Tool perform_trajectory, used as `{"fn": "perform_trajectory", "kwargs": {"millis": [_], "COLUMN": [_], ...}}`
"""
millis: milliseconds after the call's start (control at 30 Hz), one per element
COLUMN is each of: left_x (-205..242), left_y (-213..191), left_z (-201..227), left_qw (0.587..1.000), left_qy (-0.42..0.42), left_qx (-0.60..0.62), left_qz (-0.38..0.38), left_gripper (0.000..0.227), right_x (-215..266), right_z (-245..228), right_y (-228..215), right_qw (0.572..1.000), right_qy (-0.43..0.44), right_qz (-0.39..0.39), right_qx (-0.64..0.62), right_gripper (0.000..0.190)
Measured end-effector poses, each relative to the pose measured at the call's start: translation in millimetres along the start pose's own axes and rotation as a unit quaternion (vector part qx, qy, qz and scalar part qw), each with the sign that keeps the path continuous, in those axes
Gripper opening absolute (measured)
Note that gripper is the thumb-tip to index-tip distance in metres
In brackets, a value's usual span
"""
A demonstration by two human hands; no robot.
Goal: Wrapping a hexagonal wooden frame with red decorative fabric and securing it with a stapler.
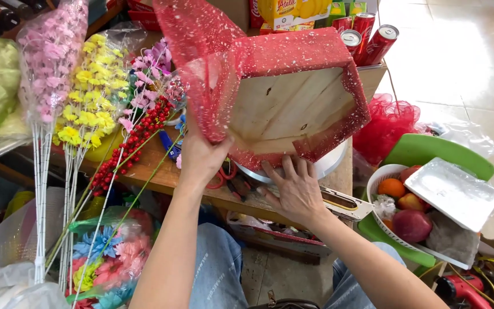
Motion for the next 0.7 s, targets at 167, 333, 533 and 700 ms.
{"fn": "perform_trajectory", "kwargs": {"millis": [167,333,533,700], "left_x": [23,109,104,100], "left_y": [5,19,81,104], "left_z": [-72,-45,-58,-62], "left_qw": [0.999,0.976,0.917,0.892], "left_qy": [-0.008,0.032,0.338,0.362], "left_qx": [-0.032,-0.197,-0.146,-0.215], "left_qz": [0.028,-0.089,-0.152,-0.161], "left_gripper": [0.085,0.047,0.066,0.069], "right_x": [3,-1,7,9], "right_z": [-2,2,5,18], "right_y": [6,-3,9,-3], "right_qw": [1.0,1.0,0.999,0.995], "right_qy": [-0.002,-0.01,0.028,0.067], "right_qz": [0.014,-0.001,-0.014,-0.03], "right_qx": [0.002,0.013,-0.019,-0.064], "right_gripper": [0.067,0.072,0.08,0.103]}}
Point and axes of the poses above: each hand's wrist, its own x-axis away from the middle knuckle, its own y-axis out of the palm, z = x × y, the point moved 3 cm from there along -x, towards the middle knuckle, and after that the axes turned 11 degrees about z, right-handed, at the moved point
